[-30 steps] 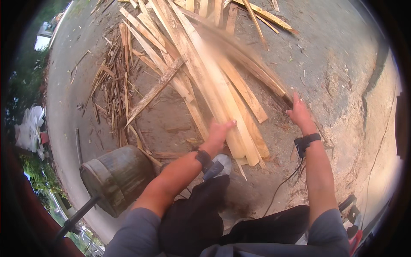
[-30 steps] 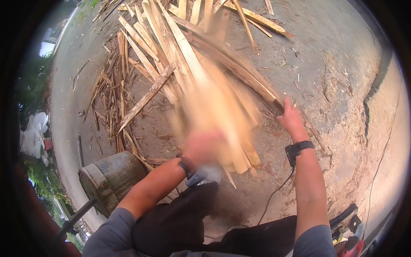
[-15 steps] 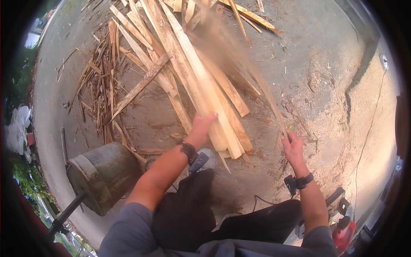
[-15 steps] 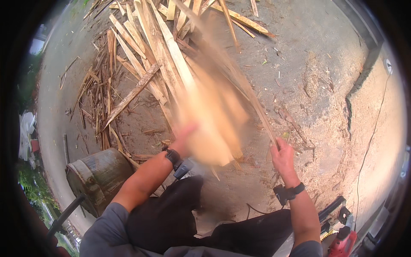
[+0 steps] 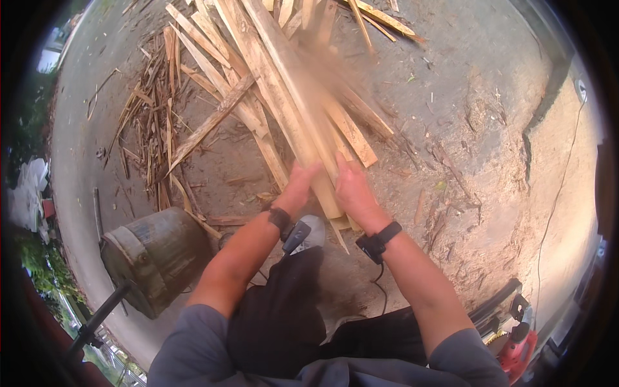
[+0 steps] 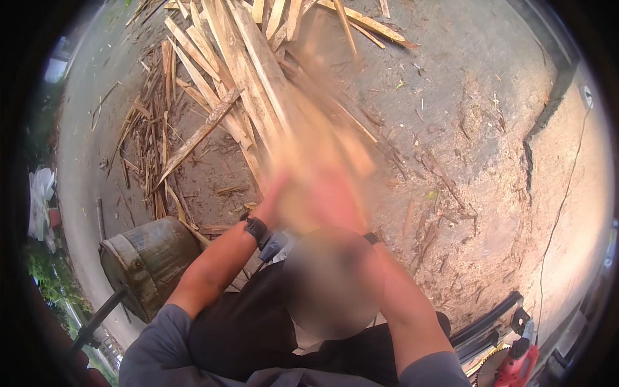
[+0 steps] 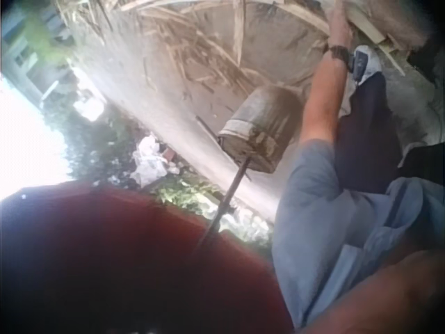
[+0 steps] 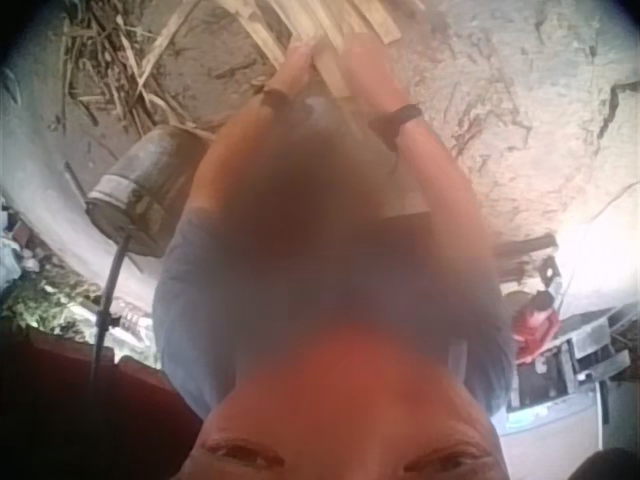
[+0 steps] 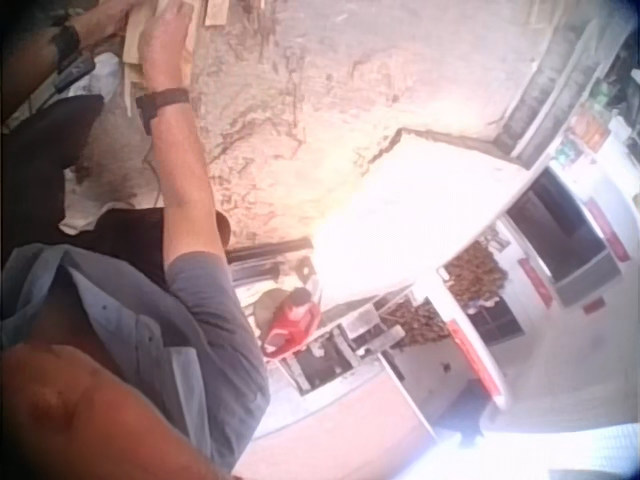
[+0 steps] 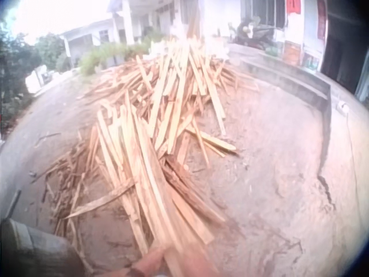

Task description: The person picks up and organizes strips of wood, positions them on a miter saw, and cuts them into shorter pieces before stacking them on a yellow sheet.

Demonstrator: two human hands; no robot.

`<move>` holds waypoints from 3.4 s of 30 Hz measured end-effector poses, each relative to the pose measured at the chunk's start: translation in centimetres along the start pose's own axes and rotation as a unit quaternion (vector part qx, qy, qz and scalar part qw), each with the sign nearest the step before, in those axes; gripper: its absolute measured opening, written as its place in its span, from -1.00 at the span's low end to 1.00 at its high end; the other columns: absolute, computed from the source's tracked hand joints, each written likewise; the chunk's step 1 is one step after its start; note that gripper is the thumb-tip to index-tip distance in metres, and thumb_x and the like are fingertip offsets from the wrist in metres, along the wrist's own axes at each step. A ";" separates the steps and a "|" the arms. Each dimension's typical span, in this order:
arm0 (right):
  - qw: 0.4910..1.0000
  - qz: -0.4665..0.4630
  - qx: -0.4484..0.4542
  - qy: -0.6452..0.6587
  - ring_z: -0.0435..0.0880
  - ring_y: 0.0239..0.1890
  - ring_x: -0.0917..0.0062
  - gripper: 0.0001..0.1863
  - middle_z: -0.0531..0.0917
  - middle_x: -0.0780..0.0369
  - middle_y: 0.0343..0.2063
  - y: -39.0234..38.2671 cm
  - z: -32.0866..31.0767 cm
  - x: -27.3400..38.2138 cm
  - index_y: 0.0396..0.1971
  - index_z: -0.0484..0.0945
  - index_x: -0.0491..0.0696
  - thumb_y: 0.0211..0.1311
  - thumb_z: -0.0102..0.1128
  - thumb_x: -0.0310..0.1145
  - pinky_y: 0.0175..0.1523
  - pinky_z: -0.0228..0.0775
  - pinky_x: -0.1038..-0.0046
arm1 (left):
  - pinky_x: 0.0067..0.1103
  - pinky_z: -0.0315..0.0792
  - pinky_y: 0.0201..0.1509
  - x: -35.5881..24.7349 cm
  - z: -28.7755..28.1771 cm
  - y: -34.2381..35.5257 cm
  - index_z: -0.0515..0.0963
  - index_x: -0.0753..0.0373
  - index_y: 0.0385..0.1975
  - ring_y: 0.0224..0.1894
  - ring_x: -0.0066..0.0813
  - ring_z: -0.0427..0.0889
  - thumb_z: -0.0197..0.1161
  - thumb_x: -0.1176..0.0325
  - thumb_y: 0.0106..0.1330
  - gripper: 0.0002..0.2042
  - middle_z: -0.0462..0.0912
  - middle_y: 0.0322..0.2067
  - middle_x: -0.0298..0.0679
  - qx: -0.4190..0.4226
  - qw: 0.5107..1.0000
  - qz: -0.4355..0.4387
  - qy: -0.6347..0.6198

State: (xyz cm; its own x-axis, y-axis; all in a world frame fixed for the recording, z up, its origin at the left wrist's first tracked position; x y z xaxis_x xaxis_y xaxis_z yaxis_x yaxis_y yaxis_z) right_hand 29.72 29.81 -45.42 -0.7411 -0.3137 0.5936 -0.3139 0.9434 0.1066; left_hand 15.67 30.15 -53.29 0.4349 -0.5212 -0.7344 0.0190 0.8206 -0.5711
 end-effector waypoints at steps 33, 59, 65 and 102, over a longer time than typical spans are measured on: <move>0.991 0.112 0.031 0.073 0.53 -0.12 -0.03 -0.49 0.54 -0.17 -0.21 4.1 -1.7 -4.2 0.08 0.34 -0.22 0.09 0.15 -0.42 -0.02 0.38 0.16 | -0.45 0.39 0.14 -2.0 -0.1 -1.6 0.21 0.40 0.17 0.03 -0.33 0.51 0.17 0.47 0.17 -0.47 0.49 0.01 -0.11 0.074 0.996 -0.024 -0.044; 0.957 0.114 0.157 0.217 0.40 0.18 0.12 0.20 0.39 -0.16 0.10 -2.9 -3.2 -2.6 0.29 -0.04 -0.30 -0.35 0.50 -0.12 0.25 0.22 0.33 | -0.28 0.33 0.25 -0.2 0.7 -1.8 0.25 0.37 0.16 0.15 -0.18 0.42 0.08 0.31 0.32 -0.54 0.43 0.10 -0.04 0.095 0.970 -0.151 -0.163; 0.930 0.107 0.162 0.311 0.41 0.18 0.19 0.19 0.40 -0.10 0.11 -3.1 -8.7 -3.4 0.28 0.02 -0.28 -0.40 0.51 -0.11 0.26 0.19 0.36 | -0.28 0.25 0.30 -2.1 6.0 -5.1 0.24 0.34 0.18 0.18 -0.18 0.39 0.08 0.26 0.33 -0.53 0.39 0.13 -0.05 0.197 0.932 -0.184 -0.242; 0.942 0.291 0.055 0.156 0.50 -0.02 0.03 -0.07 0.52 -0.11 -0.07 -22.7 -10.8 -10.7 0.21 0.19 -0.13 -0.27 0.42 -0.24 0.10 0.35 0.22 | -0.48 0.44 -0.17 12.6 7.9 -3.9 0.48 0.28 -0.17 -0.22 -0.39 0.51 0.21 -0.21 0.12 -0.41 0.54 -0.31 -0.16 0.607 0.500 -0.251 0.564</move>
State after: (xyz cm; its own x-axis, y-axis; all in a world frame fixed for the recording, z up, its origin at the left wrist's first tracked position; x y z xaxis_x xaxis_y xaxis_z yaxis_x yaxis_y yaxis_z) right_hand 51.21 12.89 -45.62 -0.6015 0.3162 0.7336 0.0191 0.9237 -0.3825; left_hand 28.21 22.25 -57.45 -0.6715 0.0290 -0.7404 0.7006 -0.3006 -0.6472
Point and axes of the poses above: each hand's wrist, its own y-axis towards the middle knuckle, its own z-axis out of the palm, x = y × z, the point moved 3 cm from there along y, towards the middle knuckle
